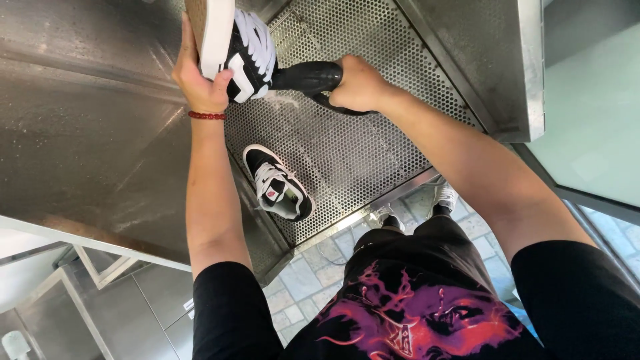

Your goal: Wash a pair of shoes using a specialized shoe washing machine and a high-pressure water sprayer.

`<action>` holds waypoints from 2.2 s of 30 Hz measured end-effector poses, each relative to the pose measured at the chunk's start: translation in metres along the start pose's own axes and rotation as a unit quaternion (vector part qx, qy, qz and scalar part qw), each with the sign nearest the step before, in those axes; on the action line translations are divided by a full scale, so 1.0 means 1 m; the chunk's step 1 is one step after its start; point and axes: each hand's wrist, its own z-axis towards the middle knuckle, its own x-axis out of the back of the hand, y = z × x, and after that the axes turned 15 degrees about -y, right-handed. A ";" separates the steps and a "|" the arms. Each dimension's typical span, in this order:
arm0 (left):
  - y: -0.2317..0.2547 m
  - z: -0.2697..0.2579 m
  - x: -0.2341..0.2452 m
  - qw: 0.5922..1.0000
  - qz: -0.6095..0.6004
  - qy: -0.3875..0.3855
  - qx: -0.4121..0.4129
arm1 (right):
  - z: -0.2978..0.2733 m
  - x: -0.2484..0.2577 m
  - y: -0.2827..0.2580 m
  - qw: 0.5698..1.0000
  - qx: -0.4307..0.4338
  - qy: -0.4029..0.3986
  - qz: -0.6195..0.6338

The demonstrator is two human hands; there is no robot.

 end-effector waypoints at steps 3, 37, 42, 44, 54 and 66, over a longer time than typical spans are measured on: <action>0.007 0.004 0.004 1.000 -0.002 -0.001 -0.008 | -0.003 0.000 0.006 0.999 0.030 0.018 0.006; -0.049 -0.058 -0.026 0.967 -0.134 0.174 0.130 | -0.033 -0.019 -0.028 0.997 -0.058 0.022 -0.048; -0.106 -0.081 -0.037 0.915 -0.310 0.207 0.154 | -0.035 -0.020 -0.029 0.998 -0.023 0.042 -0.035; -0.106 -0.077 -0.040 0.882 -0.379 0.224 0.170 | -0.037 -0.023 -0.031 0.998 -0.031 0.043 -0.041; -0.070 -0.072 -0.054 0.736 -0.571 0.262 0.252 | -0.042 -0.043 -0.028 0.996 -0.014 0.061 -0.063; -0.036 -0.086 -0.102 0.627 -0.706 0.202 0.258 | -0.033 -0.064 -0.039 0.986 -0.016 0.098 -0.136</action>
